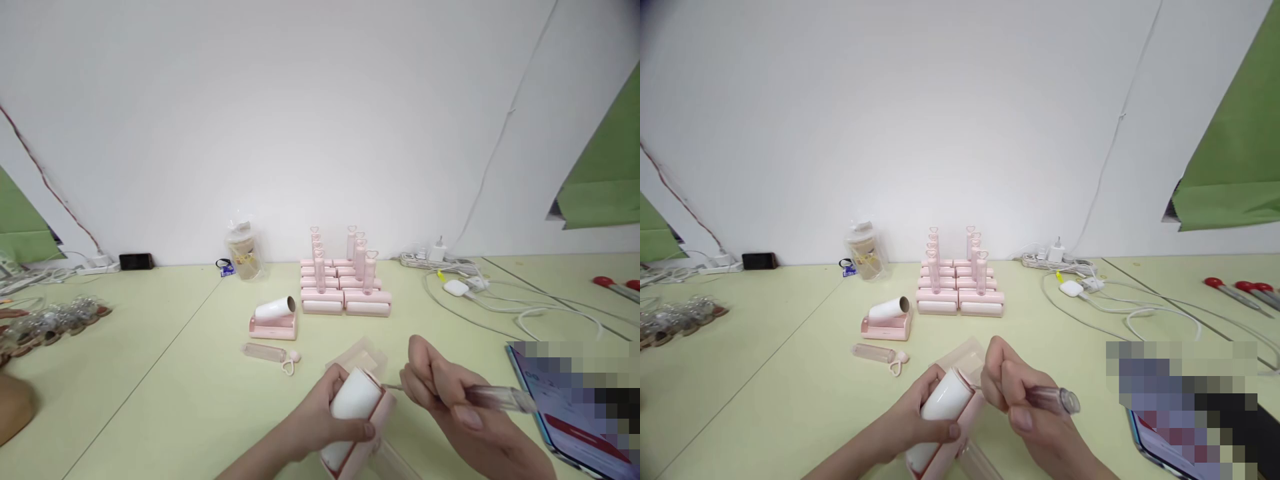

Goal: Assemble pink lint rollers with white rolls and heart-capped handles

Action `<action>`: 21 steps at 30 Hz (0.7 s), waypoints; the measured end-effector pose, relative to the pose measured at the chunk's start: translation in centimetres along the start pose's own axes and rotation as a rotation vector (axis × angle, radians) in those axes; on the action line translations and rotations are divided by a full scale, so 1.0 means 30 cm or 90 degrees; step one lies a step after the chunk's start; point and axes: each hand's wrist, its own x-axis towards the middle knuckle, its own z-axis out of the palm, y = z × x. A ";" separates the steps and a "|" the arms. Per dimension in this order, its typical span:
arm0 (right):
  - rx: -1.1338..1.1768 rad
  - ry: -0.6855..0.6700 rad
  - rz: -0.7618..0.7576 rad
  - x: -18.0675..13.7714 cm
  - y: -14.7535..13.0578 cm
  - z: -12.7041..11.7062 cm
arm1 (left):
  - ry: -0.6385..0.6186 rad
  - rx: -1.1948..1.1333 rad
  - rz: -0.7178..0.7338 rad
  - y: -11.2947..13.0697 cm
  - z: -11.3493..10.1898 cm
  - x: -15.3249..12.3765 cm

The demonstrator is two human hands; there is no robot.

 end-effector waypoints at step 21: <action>-0.522 -0.228 -0.145 -0.047 0.112 0.039 | 0.018 0.072 0.001 0.049 0.022 -0.036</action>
